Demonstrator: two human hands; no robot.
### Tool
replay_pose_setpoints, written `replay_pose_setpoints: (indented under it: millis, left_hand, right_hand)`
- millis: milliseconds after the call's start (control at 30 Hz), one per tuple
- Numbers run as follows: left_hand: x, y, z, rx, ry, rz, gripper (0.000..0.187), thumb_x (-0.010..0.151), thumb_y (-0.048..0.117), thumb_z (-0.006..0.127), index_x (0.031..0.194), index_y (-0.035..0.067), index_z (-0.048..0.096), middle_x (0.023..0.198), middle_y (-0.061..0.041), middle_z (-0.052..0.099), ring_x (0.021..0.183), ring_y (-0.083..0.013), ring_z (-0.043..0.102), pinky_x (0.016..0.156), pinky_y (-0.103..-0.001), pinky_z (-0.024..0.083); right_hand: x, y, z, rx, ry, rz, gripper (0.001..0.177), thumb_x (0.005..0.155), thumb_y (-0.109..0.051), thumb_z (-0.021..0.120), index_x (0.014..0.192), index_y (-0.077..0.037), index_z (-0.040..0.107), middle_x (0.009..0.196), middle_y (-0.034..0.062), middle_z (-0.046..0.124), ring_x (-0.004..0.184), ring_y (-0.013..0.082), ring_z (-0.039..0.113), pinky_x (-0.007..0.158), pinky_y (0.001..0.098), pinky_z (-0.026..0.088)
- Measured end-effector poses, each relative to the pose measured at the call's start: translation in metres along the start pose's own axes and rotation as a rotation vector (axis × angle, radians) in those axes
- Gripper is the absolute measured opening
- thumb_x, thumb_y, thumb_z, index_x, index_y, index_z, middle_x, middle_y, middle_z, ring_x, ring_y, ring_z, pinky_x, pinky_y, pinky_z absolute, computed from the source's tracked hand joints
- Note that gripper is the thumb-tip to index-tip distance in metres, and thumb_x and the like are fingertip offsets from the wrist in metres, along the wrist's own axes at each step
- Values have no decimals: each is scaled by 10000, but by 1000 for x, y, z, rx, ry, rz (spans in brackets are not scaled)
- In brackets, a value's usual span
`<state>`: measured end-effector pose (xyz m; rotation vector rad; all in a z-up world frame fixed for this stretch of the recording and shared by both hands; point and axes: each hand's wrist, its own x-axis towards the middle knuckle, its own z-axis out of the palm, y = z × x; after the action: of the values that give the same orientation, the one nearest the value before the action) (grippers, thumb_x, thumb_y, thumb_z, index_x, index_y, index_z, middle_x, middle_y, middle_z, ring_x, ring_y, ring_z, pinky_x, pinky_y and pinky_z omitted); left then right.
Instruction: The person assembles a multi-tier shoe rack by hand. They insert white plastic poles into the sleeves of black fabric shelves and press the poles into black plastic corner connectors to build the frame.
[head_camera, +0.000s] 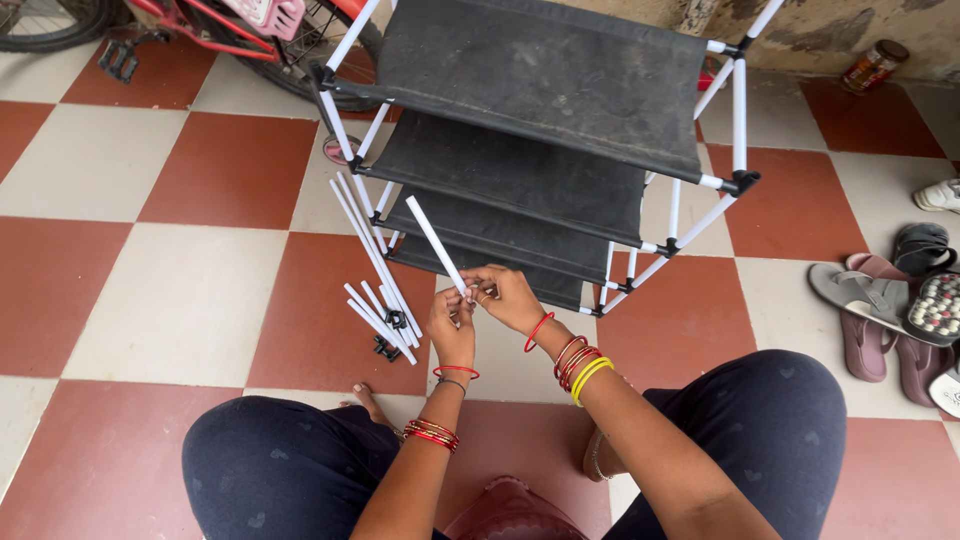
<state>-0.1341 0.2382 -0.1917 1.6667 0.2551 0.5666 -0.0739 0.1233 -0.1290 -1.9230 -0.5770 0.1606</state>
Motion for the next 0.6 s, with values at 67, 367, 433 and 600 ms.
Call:
replay_pose_setpoints:
  millis: [67, 367, 433, 600]
  left_hand:
    - [-6, -20, -6, -52, 38, -65, 130, 972, -23, 602, 1101, -22, 610, 985, -88, 720, 848, -140, 735, 749, -276, 614]
    - [-14, -99, -36, -107, 77, -390, 99, 961, -17, 598, 1051, -55, 610, 898, -93, 703, 773, -151, 738, 703, -273, 610]
    - [-14, -97, -44, -117, 112, -439, 106, 963, 1, 619, 1052, -56, 611, 887, -97, 702, 759, -153, 731, 693, -272, 609]
    - [-12, -106, -62, -21, 202, -548, 136, 950, 27, 663, 1032, -74, 623, 859, -112, 708, 711, -163, 726, 641, -284, 599]
  right_hand:
    - [0, 14, 14, -18, -44, 34, 371, 887, -7, 683, 1252, -67, 713, 1154, 139, 747, 982, 207, 761, 882, 322, 613]
    - [3, 66, 66, -40, -180, 275, 395, 907, -37, 634, 1280, -145, 709, 1134, 57, 773, 966, 186, 751, 896, 321, 597]
    - [1, 76, 76, -38, -210, 329, 344, 920, -74, 661, 1254, -134, 718, 1117, 55, 772, 958, 179, 748, 882, 307, 595]
    - [-5, 105, 103, -45, -286, 447, 297, 925, -134, 686, 1218, -137, 729, 1122, 40, 765, 948, 156, 742, 870, 302, 591]
